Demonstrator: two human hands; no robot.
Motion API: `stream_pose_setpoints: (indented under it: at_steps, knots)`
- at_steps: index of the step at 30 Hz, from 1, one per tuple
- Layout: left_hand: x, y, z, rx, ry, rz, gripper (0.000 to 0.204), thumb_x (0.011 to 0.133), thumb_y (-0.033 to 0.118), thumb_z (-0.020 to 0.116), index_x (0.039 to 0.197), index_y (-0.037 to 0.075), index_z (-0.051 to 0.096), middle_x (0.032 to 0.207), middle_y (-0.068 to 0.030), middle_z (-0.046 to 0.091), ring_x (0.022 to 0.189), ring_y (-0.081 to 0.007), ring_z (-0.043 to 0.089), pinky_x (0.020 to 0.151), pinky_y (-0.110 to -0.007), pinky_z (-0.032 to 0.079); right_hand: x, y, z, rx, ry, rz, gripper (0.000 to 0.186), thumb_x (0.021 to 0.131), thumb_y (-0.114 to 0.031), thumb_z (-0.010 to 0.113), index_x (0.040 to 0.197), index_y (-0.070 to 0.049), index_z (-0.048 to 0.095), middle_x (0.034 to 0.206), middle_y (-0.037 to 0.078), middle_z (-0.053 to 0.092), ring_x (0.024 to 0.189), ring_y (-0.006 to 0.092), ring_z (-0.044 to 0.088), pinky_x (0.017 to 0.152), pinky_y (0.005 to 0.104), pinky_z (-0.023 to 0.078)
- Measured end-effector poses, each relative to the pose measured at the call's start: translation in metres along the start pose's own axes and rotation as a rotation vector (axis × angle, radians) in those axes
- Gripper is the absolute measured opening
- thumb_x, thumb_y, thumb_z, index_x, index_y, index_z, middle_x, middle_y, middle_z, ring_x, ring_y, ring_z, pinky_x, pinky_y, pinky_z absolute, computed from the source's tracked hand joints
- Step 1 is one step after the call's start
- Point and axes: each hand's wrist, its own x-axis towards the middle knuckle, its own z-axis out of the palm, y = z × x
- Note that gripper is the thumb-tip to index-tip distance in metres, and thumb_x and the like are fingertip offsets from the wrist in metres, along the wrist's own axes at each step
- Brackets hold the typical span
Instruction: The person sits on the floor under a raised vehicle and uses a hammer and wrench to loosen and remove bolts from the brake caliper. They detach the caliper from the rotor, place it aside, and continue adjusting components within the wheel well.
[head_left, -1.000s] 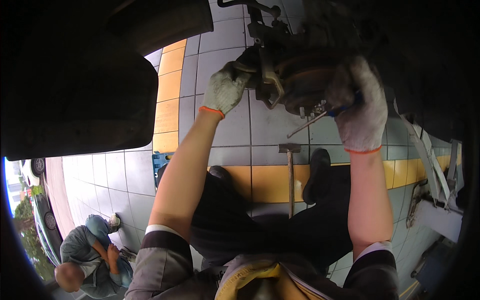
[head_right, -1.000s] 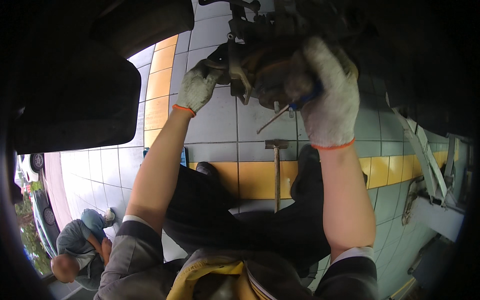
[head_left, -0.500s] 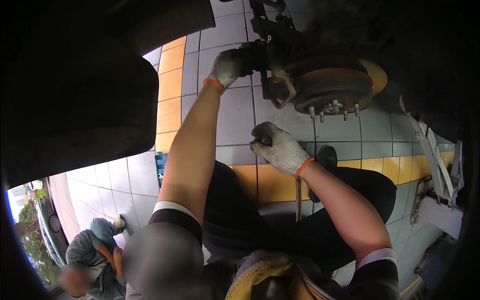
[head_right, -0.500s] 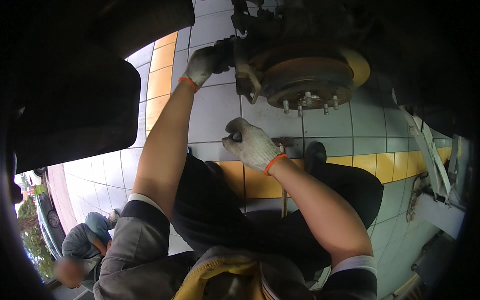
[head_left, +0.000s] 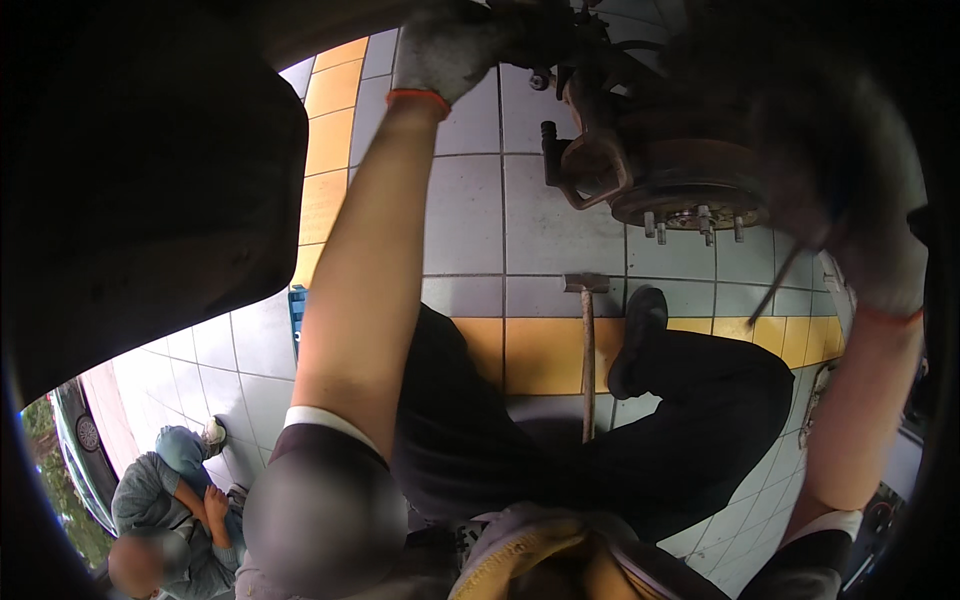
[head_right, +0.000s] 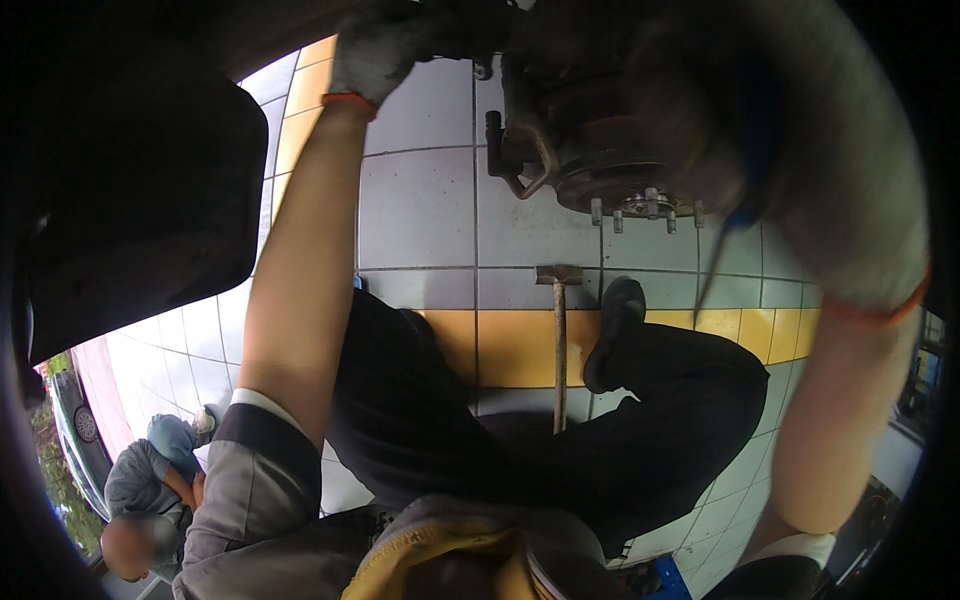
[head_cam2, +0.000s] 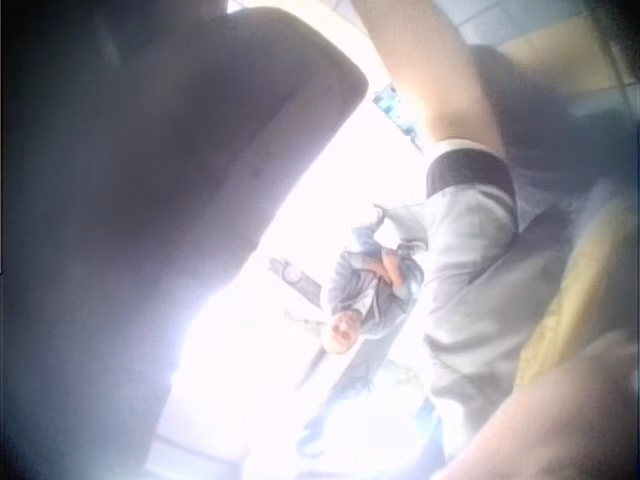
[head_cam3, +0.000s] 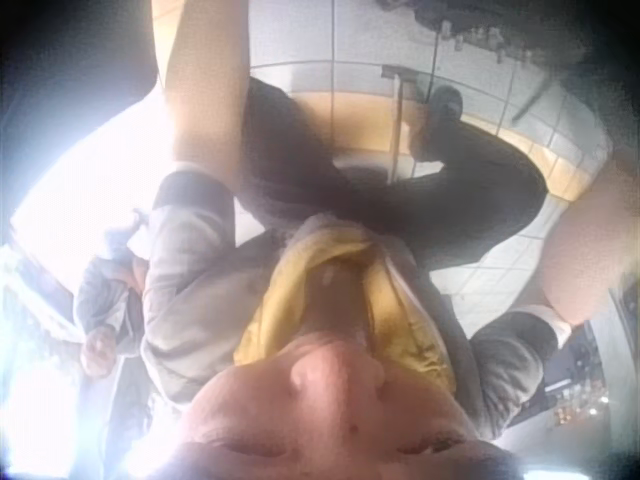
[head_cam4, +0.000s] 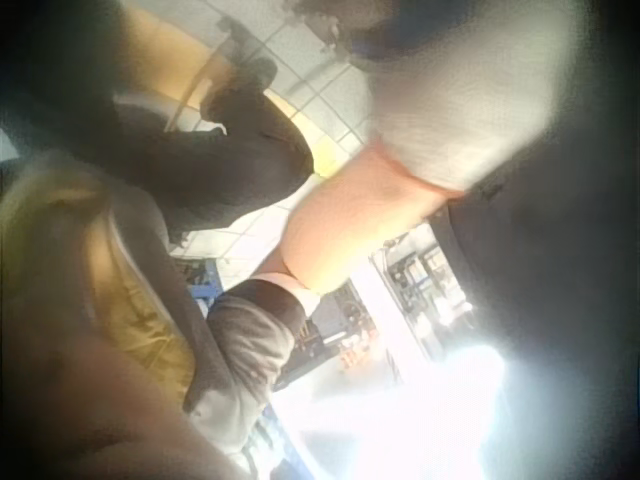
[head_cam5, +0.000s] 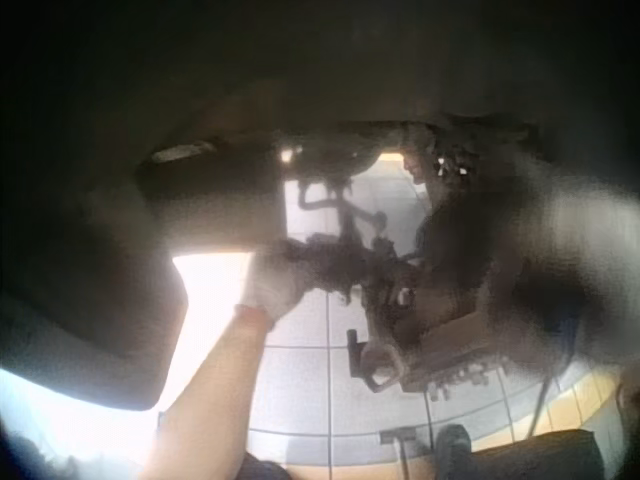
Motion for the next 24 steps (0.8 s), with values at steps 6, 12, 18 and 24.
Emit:
stream_pose_setpoints:
  at_steps: [6, 12, 18, 24]
  knots:
    - [-0.023, 0.115, -0.049, 1.348, 0.045, 0.614, 0.019, 0.098, 0.021, 0.062, 0.09, 0.018, 0.079, 0.091, -0.0046, 0.075, 0.088, -0.0216, 0.073, 0.08, -0.035, 0.06, 0.039, -0.057, 0.003, -0.151, 0.365, 0.299, 0.037, 0.106, -0.036, 0.059, 0.12, -0.004, 0.07, 0.097, 0.008, 0.072, 0.083, 0.0164, 0.067, 0.067, 0.0311, 0.053]
    - [-0.058, 0.222, -0.039, 1.151, 0.126, 0.688, 0.022, 0.091, 0.025, 0.063, 0.079, 0.016, 0.079, 0.08, -0.0104, 0.073, 0.084, -0.0283, 0.073, 0.079, -0.04, 0.059, 0.038, -0.079, 0.03, -0.44, 0.288, 0.282, 0.056, 0.105, -0.049, 0.057, 0.131, -0.001, 0.068, 0.109, 0.012, 0.074, 0.093, 0.0181, 0.067, 0.084, 0.0342, 0.053]
    - [-0.105, 0.227, -0.01, 0.78, 0.13, 0.276, 0.023, 0.082, 0.033, 0.076, 0.088, 0.012, 0.081, 0.09, -0.0182, 0.076, 0.087, -0.032, 0.076, 0.081, -0.037, 0.061, 0.033, -0.051, -0.01, -0.238, -0.013, 0.319, 0.057, 0.104, -0.047, 0.059, 0.14, -0.004, 0.064, 0.126, 0.013, 0.071, 0.099, 0.0203, 0.067, 0.085, 0.0319, 0.054]
    - [-0.149, 0.152, 0.001, 0.279, 0.21, 0.263, 0.038, 0.092, 0.036, 0.078, 0.111, 0.004, 0.07, 0.108, -0.0109, 0.069, 0.089, -0.0266, 0.069, 0.077, -0.034, 0.059, 0.064, 0.006, -0.009, -0.539, -0.039, 0.267, 0.07, 0.085, -0.064, 0.076, 0.119, -0.002, 0.073, 0.076, 0.005, 0.065, 0.058, 0.0132, 0.054, 0.057, 0.03, 0.047]
